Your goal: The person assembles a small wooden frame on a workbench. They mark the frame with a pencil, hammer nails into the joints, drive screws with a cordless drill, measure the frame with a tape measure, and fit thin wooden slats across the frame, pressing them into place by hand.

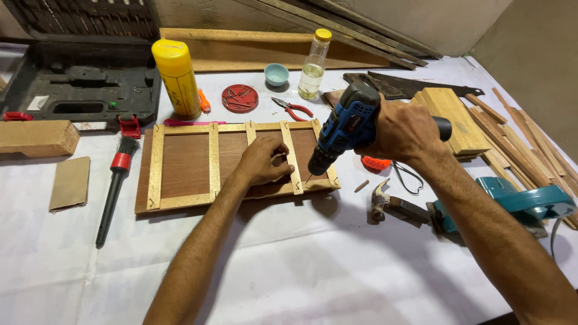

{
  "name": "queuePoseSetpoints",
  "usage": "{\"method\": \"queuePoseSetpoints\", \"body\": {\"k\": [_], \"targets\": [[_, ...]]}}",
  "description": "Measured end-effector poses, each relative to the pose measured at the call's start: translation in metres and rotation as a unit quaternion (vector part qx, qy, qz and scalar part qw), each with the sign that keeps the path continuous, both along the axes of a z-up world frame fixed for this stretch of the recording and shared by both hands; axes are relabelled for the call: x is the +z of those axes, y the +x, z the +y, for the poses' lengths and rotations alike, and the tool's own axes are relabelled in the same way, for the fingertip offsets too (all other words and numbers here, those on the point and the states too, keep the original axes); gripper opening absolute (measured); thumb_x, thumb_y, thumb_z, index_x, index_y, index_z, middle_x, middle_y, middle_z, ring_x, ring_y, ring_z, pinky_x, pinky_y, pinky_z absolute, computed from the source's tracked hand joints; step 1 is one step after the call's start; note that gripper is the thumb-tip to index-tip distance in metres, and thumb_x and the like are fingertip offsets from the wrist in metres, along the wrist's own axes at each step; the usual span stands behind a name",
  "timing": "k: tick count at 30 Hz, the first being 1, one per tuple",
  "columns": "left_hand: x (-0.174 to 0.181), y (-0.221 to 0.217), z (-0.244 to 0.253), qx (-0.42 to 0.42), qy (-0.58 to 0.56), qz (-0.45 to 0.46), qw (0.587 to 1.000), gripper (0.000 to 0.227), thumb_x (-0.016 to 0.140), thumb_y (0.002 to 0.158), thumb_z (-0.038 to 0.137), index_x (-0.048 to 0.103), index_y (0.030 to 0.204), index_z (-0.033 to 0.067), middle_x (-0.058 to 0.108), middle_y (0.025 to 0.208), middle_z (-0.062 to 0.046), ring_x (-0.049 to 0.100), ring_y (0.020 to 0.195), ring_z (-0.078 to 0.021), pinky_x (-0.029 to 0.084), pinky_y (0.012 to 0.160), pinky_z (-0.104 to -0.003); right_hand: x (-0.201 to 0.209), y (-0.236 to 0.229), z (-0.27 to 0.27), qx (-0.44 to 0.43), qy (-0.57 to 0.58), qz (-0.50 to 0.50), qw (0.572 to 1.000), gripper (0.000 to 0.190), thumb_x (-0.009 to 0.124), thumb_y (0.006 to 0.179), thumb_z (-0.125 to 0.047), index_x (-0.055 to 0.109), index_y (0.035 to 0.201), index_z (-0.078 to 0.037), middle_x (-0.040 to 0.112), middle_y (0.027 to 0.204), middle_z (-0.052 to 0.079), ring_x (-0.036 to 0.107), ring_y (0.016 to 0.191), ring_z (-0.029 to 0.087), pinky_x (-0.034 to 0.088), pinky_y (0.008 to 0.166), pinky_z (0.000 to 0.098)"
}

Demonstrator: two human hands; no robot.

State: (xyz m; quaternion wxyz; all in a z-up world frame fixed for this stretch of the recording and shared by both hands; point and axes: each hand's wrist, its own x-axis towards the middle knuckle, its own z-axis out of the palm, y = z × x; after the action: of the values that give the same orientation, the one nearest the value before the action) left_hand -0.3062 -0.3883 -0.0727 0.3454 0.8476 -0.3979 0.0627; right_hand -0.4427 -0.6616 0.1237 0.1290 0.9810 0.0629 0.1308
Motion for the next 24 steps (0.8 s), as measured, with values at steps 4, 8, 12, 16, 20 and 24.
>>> {"method": "queuePoseSetpoints", "body": {"k": [4,8,12,16,20,24], "targets": [[0.024,-0.011,-0.011,0.024,0.037,0.003,0.999,0.045,0.083,0.077,0.047,0.072,0.102,0.0116,0.063,0.110,-0.010,0.058,0.110,-0.0288,0.051,0.094,-0.043,0.013,-0.012,-0.019,0.008,-0.028,-0.039,0.999,0.065,0.082,0.077,-0.052,0.061,0.108,0.001,0.065,0.066,0.009,0.061,0.048,0.020,0.055,0.045,0.0377],[0.042,-0.020,-0.031,0.024,0.087,-0.042,0.995,0.040,0.078,0.083,0.048,0.073,0.110,0.0191,0.057,0.127,-0.011,0.051,0.121,-0.0315,0.049,0.101,-0.046,0.020,-0.023,-0.040,-0.011,-0.035,-0.056,0.998,0.064,0.082,0.079,-0.059,0.064,0.100,-0.001,0.065,0.065,0.009,0.061,0.049,0.020,0.054,0.047,0.0374],[0.025,-0.009,-0.058,-0.054,0.081,-0.102,0.990,0.040,0.071,0.083,0.040,0.073,0.120,0.0245,0.056,0.139,-0.008,0.045,0.125,-0.0385,0.042,0.102,-0.056,0.010,-0.024,-0.070,-0.003,-0.030,-0.075,0.997,0.063,0.082,0.074,-0.059,0.066,0.100,-0.003,0.064,0.065,0.008,0.060,0.050,0.019,0.053,0.046,0.0363],[0.040,-0.020,-0.066,-0.078,0.132,-0.073,0.985,0.037,0.066,0.087,0.037,0.072,0.121,0.0264,0.059,0.138,-0.001,0.044,0.126,-0.0373,0.040,0.103,-0.058,0.002,-0.021,-0.075,-0.008,-0.030,-0.065,0.997,0.062,0.081,0.077,-0.062,0.066,0.097,-0.005,0.063,0.064,0.006,0.058,0.049,0.016,0.052,0.044,0.0341],[0.032,-0.020,-0.066,-0.075,0.168,-0.035,0.982,0.030,0.061,0.096,0.038,0.071,0.124,0.0291,0.064,0.133,0.002,0.046,0.127,-0.0335,0.038,0.107,-0.055,-0.011,-0.013,-0.081,-0.008,-0.031,-0.045,0.998,0.062,0.076,0.080,-0.065,0.063,0.089,-0.006,0.058,0.060,0.004,0.054,0.046,0.016,0.049,0.042,0.0327],[0.026,-0.020,-0.065,-0.058,0.163,-0.033,0.984,0.031,0.063,0.095,0.035,0.070,0.126,0.0322,0.062,0.133,-0.001,0.048,0.127,-0.0286,0.036,0.107,-0.053,-0.016,-0.002,-0.084,0.010,-0.017,-0.035,0.999,0.063,0.077,0.079,-0.067,0.061,0.084,-0.006,0.054,0.058,0.002,0.051,0.044,0.014,0.048,0.042,0.0328]]}}
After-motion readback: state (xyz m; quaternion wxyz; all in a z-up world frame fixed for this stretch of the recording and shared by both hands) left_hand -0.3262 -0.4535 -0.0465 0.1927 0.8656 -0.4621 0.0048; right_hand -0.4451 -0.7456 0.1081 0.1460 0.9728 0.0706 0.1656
